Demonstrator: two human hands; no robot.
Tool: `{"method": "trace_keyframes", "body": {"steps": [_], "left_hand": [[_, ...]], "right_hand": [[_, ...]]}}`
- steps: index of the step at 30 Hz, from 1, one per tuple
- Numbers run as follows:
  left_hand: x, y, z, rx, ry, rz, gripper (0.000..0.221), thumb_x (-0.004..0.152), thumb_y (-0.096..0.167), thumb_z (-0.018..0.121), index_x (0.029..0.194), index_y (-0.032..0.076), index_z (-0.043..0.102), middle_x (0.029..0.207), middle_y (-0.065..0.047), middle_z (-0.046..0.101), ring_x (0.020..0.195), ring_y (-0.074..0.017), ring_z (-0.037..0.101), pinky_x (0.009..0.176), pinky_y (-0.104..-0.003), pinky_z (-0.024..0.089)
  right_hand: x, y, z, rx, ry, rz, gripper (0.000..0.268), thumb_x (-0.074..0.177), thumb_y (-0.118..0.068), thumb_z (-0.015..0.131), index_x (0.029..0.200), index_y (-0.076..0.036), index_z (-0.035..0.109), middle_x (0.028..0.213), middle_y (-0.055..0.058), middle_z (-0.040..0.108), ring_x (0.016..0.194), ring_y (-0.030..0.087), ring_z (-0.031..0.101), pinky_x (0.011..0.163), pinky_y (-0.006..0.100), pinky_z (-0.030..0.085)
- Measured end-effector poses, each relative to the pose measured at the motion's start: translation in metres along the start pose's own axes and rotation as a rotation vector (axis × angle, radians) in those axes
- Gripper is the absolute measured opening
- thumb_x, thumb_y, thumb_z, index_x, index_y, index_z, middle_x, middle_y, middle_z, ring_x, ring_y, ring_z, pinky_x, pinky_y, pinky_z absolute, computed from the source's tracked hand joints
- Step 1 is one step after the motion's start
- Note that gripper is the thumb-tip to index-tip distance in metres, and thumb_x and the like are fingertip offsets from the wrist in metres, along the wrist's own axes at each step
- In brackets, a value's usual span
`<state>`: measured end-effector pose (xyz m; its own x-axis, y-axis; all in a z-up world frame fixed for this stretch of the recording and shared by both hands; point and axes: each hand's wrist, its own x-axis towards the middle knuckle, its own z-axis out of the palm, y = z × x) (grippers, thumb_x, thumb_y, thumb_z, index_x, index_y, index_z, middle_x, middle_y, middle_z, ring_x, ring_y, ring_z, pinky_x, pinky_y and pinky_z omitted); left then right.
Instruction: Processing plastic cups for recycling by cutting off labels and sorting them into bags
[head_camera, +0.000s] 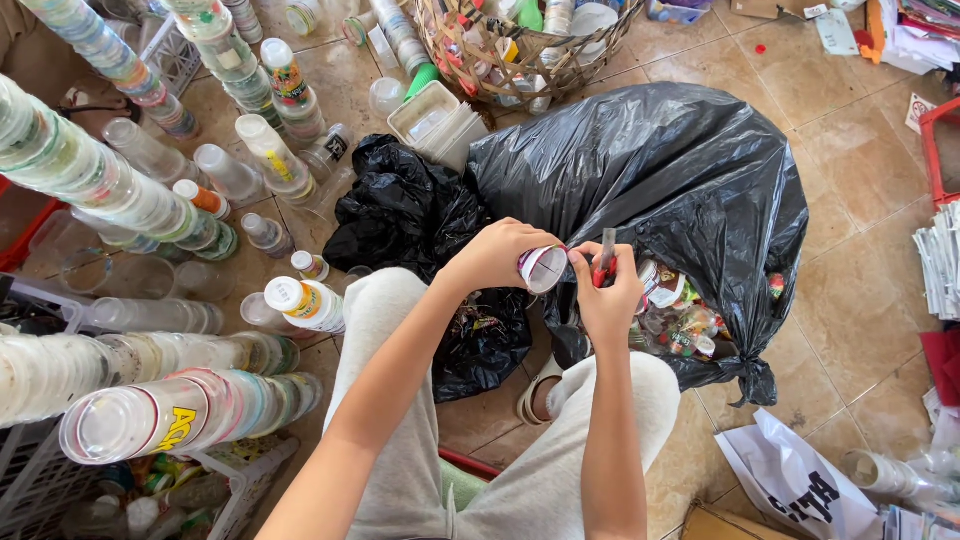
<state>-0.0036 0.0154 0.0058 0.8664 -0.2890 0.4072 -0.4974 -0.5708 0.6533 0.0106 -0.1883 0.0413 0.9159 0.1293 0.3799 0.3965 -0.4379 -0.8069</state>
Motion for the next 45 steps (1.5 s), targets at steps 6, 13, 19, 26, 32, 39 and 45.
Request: {"method": "trace_keyframes", "body": {"steps": [6, 13, 19, 26, 32, 39, 45], "left_hand": [[-0.001, 0.001, -0.004, 0.010, -0.043, -0.005, 0.071, 0.053, 0.028, 0.094, 0.117, 0.013, 0.067, 0.110, -0.004, 0.074, 0.107, -0.0259, 0.069, 0.101, -0.044, 0.045], [-0.003, -0.007, -0.007, -0.153, 0.145, -0.101, 0.066, 0.062, 0.026, 0.096, 0.121, 0.014, 0.069, 0.109, -0.008, 0.075, 0.104, -0.0292, 0.071, 0.102, -0.044, 0.047], [-0.006, -0.028, -0.010, -0.214, 0.451, -0.134, 0.072, 0.064, 0.039, 0.096, 0.127, 0.024, 0.064, 0.122, 0.006, 0.070, 0.113, -0.0195, 0.068, 0.101, -0.035, 0.049], [-0.001, -0.002, -0.017, 0.175, 0.336, 0.019, 0.055, 0.071, 0.028, 0.084, 0.122, 0.019, 0.065, 0.104, 0.001, 0.070, 0.100, -0.0211, 0.067, 0.094, -0.036, 0.045], [0.002, 0.005, -0.011, 0.330, 0.321, 0.114, 0.045, 0.074, 0.028, 0.080, 0.116, 0.020, 0.065, 0.098, 0.003, 0.068, 0.094, -0.0164, 0.064, 0.091, -0.033, 0.042], [0.001, 0.008, -0.015, 0.345, 0.314, 0.126, 0.042, 0.075, 0.025, 0.078, 0.115, 0.019, 0.064, 0.099, 0.004, 0.067, 0.094, -0.0165, 0.063, 0.090, -0.033, 0.041], [0.001, 0.008, -0.017, 0.322, 0.342, 0.069, 0.047, 0.071, 0.021, 0.079, 0.115, 0.019, 0.065, 0.099, 0.003, 0.069, 0.095, -0.0178, 0.065, 0.091, -0.035, 0.042]], "right_hand": [[-0.004, -0.004, 0.006, -0.044, -0.019, -0.063, 0.019, 0.097, -0.024, 0.076, 0.090, -0.012, 0.063, 0.064, 0.009, 0.061, 0.051, 0.025, 0.055, 0.055, 0.031, 0.047], [-0.003, -0.018, 0.007, -0.042, 0.013, -0.136, 0.011, 0.098, -0.011, 0.072, 0.091, -0.011, 0.063, 0.063, 0.014, 0.059, 0.054, 0.037, 0.057, 0.058, 0.035, 0.050], [-0.004, -0.007, 0.011, 0.010, 0.015, -0.098, 0.017, 0.093, -0.021, 0.083, 0.093, -0.014, 0.067, 0.063, 0.004, 0.060, 0.054, 0.020, 0.058, 0.058, 0.028, 0.050], [-0.005, -0.019, 0.016, 0.130, 0.044, -0.078, 0.021, 0.091, -0.019, 0.085, 0.095, -0.011, 0.066, 0.058, 0.001, 0.058, 0.050, 0.008, 0.053, 0.055, 0.023, 0.047], [-0.007, -0.018, 0.025, 0.061, 0.076, -0.135, 0.023, 0.086, -0.017, 0.089, 0.094, -0.010, 0.069, 0.055, 0.004, 0.056, 0.047, 0.013, 0.055, 0.051, 0.023, 0.047], [-0.007, -0.007, 0.025, -0.003, 0.044, -0.128, 0.012, 0.096, -0.013, 0.075, 0.095, -0.007, 0.064, 0.058, 0.010, 0.058, 0.050, 0.022, 0.061, 0.051, 0.028, 0.048], [-0.005, -0.013, 0.021, -0.035, 0.023, -0.091, 0.013, 0.097, -0.008, 0.072, 0.092, -0.007, 0.060, 0.059, 0.014, 0.057, 0.051, 0.028, 0.061, 0.053, 0.030, 0.048]]}}
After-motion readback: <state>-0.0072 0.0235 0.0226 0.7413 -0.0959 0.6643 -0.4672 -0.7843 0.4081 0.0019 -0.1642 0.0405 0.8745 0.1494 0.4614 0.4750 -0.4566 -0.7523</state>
